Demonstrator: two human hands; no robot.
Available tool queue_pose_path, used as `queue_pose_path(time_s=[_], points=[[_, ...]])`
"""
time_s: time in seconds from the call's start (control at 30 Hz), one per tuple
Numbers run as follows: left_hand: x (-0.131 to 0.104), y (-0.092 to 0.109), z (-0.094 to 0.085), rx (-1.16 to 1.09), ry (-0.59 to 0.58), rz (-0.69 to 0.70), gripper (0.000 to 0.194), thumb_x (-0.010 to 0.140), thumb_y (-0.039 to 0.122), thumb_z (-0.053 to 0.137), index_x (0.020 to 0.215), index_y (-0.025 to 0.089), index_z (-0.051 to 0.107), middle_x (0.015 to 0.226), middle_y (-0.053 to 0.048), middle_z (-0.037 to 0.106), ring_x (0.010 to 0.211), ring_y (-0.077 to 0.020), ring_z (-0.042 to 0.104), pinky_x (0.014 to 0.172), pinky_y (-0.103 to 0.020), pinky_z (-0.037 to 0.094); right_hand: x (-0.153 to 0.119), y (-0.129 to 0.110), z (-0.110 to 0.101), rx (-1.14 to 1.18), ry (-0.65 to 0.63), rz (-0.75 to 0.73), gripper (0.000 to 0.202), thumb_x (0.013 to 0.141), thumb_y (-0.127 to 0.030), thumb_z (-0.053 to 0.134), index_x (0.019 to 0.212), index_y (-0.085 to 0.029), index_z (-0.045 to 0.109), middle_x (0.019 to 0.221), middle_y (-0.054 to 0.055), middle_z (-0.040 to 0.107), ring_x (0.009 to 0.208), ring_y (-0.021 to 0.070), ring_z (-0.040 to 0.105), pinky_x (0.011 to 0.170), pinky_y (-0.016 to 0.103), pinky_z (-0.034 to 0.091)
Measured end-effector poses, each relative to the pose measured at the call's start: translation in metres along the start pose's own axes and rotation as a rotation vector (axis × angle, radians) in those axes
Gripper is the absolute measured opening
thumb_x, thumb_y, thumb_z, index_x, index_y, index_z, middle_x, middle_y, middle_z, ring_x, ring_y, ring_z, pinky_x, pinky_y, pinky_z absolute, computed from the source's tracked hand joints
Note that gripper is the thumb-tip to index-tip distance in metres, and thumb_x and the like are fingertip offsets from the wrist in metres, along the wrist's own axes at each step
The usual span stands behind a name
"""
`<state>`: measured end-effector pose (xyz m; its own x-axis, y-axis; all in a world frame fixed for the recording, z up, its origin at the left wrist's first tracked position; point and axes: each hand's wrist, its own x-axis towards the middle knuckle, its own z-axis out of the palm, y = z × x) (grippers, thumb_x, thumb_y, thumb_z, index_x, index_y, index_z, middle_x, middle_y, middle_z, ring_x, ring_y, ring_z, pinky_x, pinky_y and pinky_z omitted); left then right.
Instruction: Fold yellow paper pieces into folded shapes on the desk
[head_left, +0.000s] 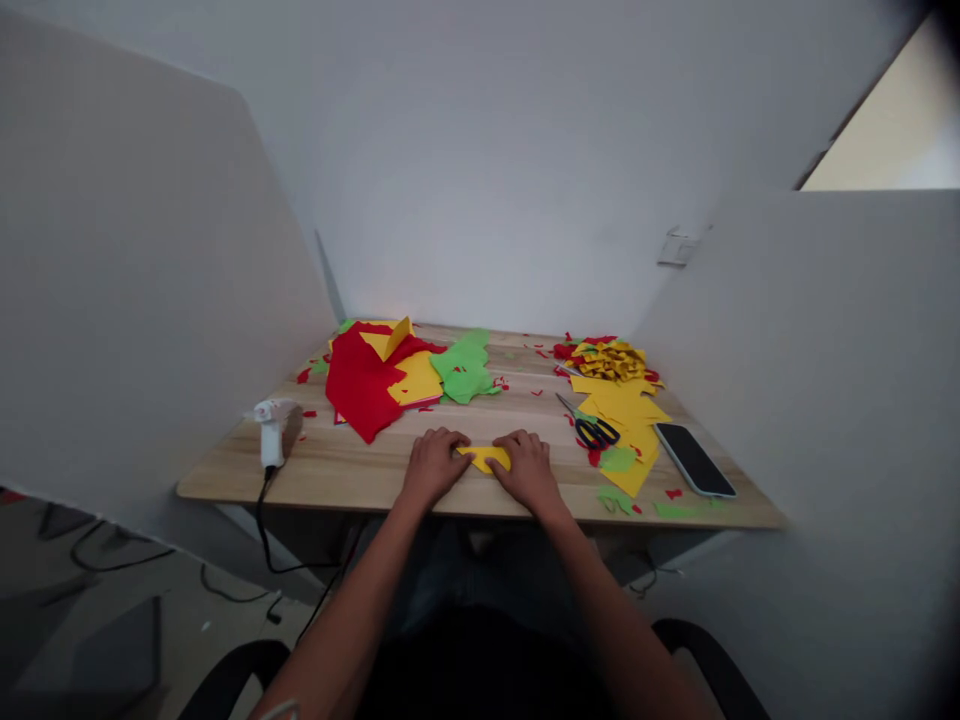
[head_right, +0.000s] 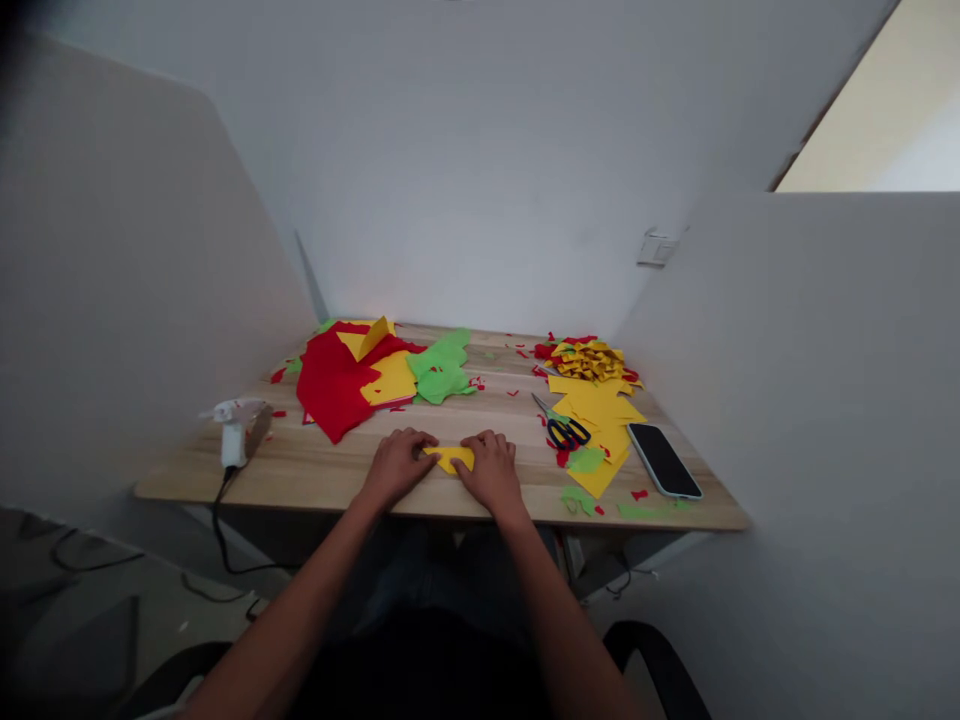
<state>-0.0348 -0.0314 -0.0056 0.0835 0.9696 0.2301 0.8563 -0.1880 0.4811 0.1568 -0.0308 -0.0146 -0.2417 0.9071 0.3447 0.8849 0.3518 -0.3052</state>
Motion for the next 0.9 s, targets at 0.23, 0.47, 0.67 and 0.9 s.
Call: queue_pose_path(time_s=[0.23,0.47,0.67,0.9], points=[[-0.001,0.0,-0.001,0.008,-0.035,0.085,0.023,0.077,0.04,0.066,0.095,0.026,0.071,0.093,-0.004,0.066,0.097,-0.0246,0.054,0.083,-0.036,0.035,-0.001,-0.001,-0.003,0.01,0.009,-0.045,0.024,0.082,-0.042,0.065,0.096,-0.023,0.065,0.101,0.007,0.059,0.1,0.0248,0.047,0.086,0.037,0.029],[-0.002,-0.006,0.002,-0.198,-0.033,0.134,0.014,0.076,0.034,0.066,0.083,0.022,0.066,0.084,-0.002,0.066,0.084,-0.0205,0.057,0.075,-0.031,0.037,0.001,0.003,-0.001,0.185,0.121,-0.081,0.008,0.083,-0.028,0.063,0.083,-0.021,0.061,0.091,0.004,0.062,0.095,0.0228,0.05,0.085,0.037,0.031],[0.023,-0.006,0.016,-0.759,0.17,-0.046,0.025,0.073,0.034,0.067,0.09,0.018,0.059,0.068,0.003,0.058,0.059,-0.0123,0.052,0.055,-0.023,0.039,0.023,0.019,0.016,0.632,0.277,0.142,0.023,0.082,-0.032,0.056,0.1,-0.018,0.058,0.088,0.005,0.062,0.084,0.021,0.058,0.078,0.034,0.044],[0.051,0.005,0.024,-1.14,0.301,-0.161,0.044,0.063,0.036,0.076,0.096,0.015,0.057,0.076,0.0,0.061,0.054,-0.0103,0.057,0.052,-0.022,0.046,0.055,0.028,0.031,1.054,0.467,0.352,0.058,0.075,-0.045,0.063,0.121,-0.015,0.045,0.08,0.001,0.062,0.065,0.0149,0.058,0.059,0.025,0.048]])
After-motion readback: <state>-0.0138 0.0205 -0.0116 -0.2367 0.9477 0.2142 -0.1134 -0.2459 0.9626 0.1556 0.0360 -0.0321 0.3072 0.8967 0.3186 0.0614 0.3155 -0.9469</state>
